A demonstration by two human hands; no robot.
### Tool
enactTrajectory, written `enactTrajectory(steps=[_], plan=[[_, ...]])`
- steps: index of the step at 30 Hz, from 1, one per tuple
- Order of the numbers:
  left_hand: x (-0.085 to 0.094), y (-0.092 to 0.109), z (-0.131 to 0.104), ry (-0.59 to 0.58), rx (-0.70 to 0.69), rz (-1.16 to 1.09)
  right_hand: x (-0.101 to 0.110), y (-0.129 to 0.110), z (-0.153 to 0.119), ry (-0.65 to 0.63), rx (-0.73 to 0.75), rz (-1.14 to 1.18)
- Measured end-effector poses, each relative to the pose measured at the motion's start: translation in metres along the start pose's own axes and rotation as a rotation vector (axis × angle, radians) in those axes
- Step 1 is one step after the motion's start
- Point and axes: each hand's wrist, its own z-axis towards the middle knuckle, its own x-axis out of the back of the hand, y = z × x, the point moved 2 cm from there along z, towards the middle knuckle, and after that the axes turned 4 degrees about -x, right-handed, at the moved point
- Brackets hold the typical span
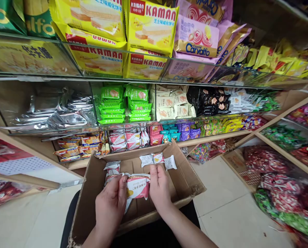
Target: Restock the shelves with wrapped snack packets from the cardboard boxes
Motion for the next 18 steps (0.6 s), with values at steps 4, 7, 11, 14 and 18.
enactTrajectory(steps=[4, 7, 11, 14, 18], plan=[[-0.003, 0.004, -0.001, 0.043, -0.022, 0.058, -0.009, 0.003, -0.002, -0.045, -0.088, 0.135], [-0.005, 0.005, -0.002, 0.027, 0.008, 0.011, -0.011, 0.004, -0.001, -0.052, -0.036, 0.074], [-0.005, 0.002, -0.002, -0.031, 0.053, -0.106, -0.001, 0.001, 0.001, -0.009, 0.115, -0.074], [-0.005, 0.002, -0.001, -0.076, 0.101, -0.228, 0.007, -0.005, 0.002, 0.005, 0.208, -0.104], [-0.008, 0.004, 0.000, -0.057, 0.251, -0.388, 0.012, -0.009, 0.003, 0.013, 0.173, -0.050]])
